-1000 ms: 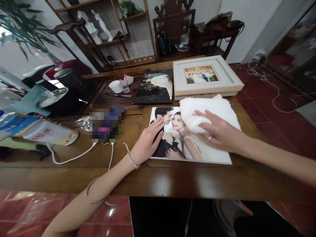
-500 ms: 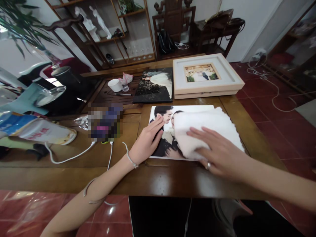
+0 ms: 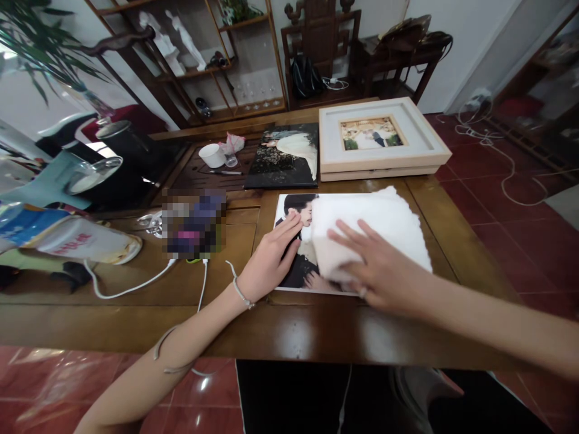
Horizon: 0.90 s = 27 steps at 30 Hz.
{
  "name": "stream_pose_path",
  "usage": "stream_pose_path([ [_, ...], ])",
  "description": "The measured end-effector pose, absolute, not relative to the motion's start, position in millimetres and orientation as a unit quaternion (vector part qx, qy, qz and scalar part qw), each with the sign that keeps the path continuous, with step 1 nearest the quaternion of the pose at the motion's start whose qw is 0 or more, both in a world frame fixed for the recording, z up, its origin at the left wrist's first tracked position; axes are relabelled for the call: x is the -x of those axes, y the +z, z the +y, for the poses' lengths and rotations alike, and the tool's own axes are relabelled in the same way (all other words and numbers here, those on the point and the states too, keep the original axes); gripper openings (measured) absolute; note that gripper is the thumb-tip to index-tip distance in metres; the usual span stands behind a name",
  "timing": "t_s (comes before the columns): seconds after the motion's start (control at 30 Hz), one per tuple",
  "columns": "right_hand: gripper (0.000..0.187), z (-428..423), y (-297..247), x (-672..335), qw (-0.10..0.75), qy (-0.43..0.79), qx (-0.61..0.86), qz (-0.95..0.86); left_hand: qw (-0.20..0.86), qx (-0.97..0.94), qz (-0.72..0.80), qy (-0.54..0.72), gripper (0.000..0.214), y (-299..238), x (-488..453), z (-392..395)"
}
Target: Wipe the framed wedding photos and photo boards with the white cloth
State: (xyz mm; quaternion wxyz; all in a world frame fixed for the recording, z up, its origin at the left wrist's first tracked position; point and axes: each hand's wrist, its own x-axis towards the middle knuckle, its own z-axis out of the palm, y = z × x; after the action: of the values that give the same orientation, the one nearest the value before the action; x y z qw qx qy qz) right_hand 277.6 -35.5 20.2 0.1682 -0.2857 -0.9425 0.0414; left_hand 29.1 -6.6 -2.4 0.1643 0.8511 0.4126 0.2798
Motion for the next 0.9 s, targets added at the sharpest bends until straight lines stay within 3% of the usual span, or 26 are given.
stream_pose_path([
  [0.07, 0.007, -70, 22, -270, 0.171, 0.058, 0.278, -0.943, 0.164, -0.852, 0.414, 0.276, 0.043, -2, -29, -7],
  [0.23, 0.009, -100, 27, -262, 0.156, 0.078, 0.251, -0.952, 0.160, -0.857, 0.408, 0.271, 0.043, -3, -28, -6],
  [0.47, 0.028, -9, 25, -271, 0.128, 0.017, 0.309, -0.942, 0.165, -0.853, 0.413, 0.273, 0.042, -2, -29, -7],
  [0.67, 0.023, 46, 33, -262, 0.094, 0.021, 0.341, -0.935, 0.168, -0.851, 0.415, 0.274, 0.042, -1, -29, -7],
  [0.9, 0.032, -29, 29, -253, 0.098, 0.034, 0.297, -0.949, 0.168, -0.858, 0.398, 0.278, 0.046, -2, -27, -5],
])
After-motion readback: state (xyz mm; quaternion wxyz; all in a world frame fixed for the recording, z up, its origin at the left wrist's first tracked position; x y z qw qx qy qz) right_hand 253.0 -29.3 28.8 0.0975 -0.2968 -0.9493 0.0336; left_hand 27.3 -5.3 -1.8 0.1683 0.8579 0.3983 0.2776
